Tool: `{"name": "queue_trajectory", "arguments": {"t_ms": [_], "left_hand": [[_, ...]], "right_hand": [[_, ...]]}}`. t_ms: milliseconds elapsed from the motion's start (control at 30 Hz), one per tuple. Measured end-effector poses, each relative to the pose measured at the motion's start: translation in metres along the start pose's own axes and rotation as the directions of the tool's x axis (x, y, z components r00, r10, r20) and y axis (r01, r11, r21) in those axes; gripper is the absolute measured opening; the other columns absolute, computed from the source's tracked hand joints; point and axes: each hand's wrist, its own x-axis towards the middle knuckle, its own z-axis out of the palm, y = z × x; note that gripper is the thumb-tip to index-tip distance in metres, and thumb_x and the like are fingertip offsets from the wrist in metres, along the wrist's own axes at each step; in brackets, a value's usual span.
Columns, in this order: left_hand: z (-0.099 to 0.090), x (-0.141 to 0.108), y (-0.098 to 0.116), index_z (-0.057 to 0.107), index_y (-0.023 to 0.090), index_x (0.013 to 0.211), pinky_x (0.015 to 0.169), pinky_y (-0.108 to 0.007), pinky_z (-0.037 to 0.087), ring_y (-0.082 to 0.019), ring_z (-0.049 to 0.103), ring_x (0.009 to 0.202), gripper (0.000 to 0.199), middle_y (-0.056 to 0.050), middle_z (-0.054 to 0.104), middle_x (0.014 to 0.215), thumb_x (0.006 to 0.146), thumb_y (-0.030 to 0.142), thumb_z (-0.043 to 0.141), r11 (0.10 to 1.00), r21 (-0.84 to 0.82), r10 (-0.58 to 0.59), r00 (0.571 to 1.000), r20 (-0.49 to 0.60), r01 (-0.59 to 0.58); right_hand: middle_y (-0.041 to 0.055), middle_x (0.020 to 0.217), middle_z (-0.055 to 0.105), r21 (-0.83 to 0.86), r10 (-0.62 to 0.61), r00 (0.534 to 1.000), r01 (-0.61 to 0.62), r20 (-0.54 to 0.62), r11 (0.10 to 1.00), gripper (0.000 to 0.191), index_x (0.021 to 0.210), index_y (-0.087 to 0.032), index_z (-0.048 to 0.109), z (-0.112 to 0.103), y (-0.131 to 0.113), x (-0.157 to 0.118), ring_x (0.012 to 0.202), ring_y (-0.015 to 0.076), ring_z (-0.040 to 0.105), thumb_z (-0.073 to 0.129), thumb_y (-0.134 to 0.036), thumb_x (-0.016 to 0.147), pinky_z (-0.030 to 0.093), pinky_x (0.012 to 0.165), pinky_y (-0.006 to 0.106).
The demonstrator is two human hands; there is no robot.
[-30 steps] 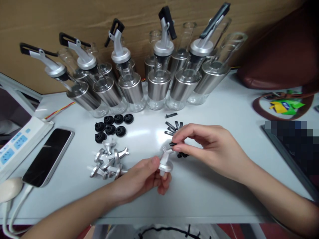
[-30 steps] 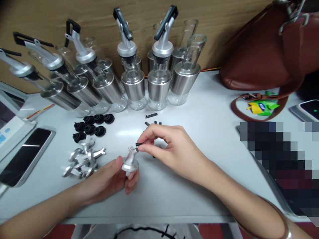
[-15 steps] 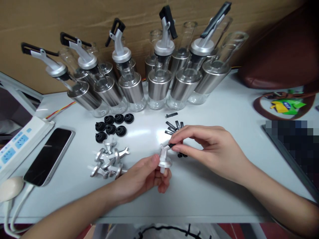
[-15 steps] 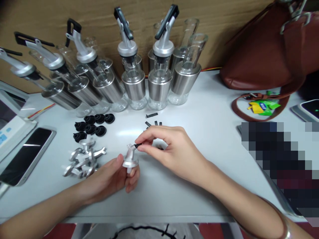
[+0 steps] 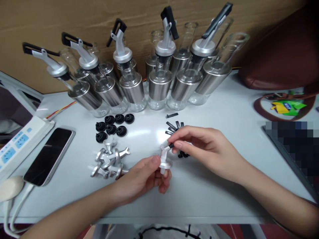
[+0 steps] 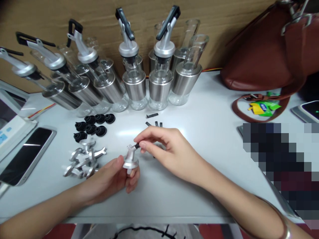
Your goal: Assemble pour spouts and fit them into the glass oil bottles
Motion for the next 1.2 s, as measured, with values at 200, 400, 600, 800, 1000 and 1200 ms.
{"name": "queue_trajectory", "arguments": {"t_ms": [200, 400, 600, 800, 1000, 1200], "left_hand": [[0.001, 0.0, 0.0, 0.057, 0.014, 0.078, 0.058, -0.025, 0.033, -0.012, 0.047, 0.059, 0.055, -0.001, 0.052, 0.066, 0.077, 0.068, 0.061, 1.0, 0.021, -0.001, 1.0, 0.026, 0.0], [0.0, -0.002, 0.001, 0.057, 0.013, 0.074, 0.061, -0.027, 0.034, -0.013, 0.047, 0.06, 0.06, -0.003, 0.053, 0.067, 0.076, 0.072, 0.058, 0.99, 0.14, -0.009, 0.999, 0.04, 0.003], [0.0, -0.002, 0.002, 0.055, 0.013, 0.07, 0.06, -0.027, 0.035, -0.011, 0.047, 0.057, 0.062, -0.002, 0.053, 0.066, 0.075, 0.074, 0.056, 0.987, 0.156, -0.035, 0.999, 0.024, 0.031], [-0.002, -0.002, 0.0, 0.055, 0.013, 0.07, 0.057, -0.025, 0.036, -0.011, 0.048, 0.055, 0.063, -0.001, 0.053, 0.063, 0.074, 0.076, 0.056, 0.991, 0.13, -0.046, 0.999, 0.02, 0.043], [0.001, -0.004, 0.003, 0.056, 0.012, 0.07, 0.057, -0.023, 0.038, -0.011, 0.051, 0.056, 0.061, -0.002, 0.056, 0.064, 0.075, 0.073, 0.059, 0.993, 0.109, -0.043, 0.999, 0.015, 0.041], [0.001, -0.014, 0.023, 0.059, 0.013, 0.078, 0.05, -0.021, 0.034, -0.009, 0.052, 0.052, 0.056, -0.005, 0.063, 0.069, 0.087, 0.067, 0.048, 0.986, 0.157, -0.07, 0.993, 0.096, 0.054]], "right_hand": [[-0.0016, 0.069, 0.054, 0.259, 0.112, 0.916, -0.224, 0.384, 0.939, 0.04, 0.129, -0.01, 0.054, -0.002, 0.006, 0.001, 0.064, 0.0109, 0.05, 0.044, -0.028, 0.095, 0.045, 0.068, 0.028], [-0.0049, 0.062, 0.044, 0.424, 0.113, 0.844, -0.374, 0.524, 0.825, 0.028, 0.111, -0.012, 0.058, -0.005, 0.005, 0.003, 0.057, 0.0106, 0.039, 0.051, -0.032, 0.093, 0.033, 0.06, 0.028], [-0.0057, 0.062, 0.038, 0.534, 0.123, 0.834, -0.45, 0.538, 0.715, 0.024, 0.1, -0.012, 0.056, -0.001, 0.007, 0.003, 0.056, 0.0091, 0.033, 0.057, -0.034, 0.09, 0.026, 0.058, 0.027], [-0.0072, 0.061, 0.033, 0.571, 0.166, 0.837, -0.486, 0.521, 0.661, 0.029, 0.096, -0.012, 0.055, 0.002, 0.006, 0.002, 0.055, 0.0079, 0.029, 0.063, -0.038, 0.086, 0.018, 0.057, 0.026], [-0.0074, 0.061, 0.033, 0.588, 0.133, 0.845, -0.464, 0.517, 0.662, 0.032, 0.096, -0.012, 0.054, 0.004, 0.004, 0.0, 0.054, 0.0074, 0.027, 0.065, -0.04, 0.085, 0.016, 0.055, 0.026], [-0.0055, 0.061, 0.04, 0.699, 0.184, 0.896, -0.432, 0.403, 0.57, 0.015, 0.077, -0.012, 0.059, 0.001, 0.0, 0.002, 0.052, 0.0052, 0.028, 0.066, -0.024, 0.082, 0.024, 0.05, 0.021]]}}
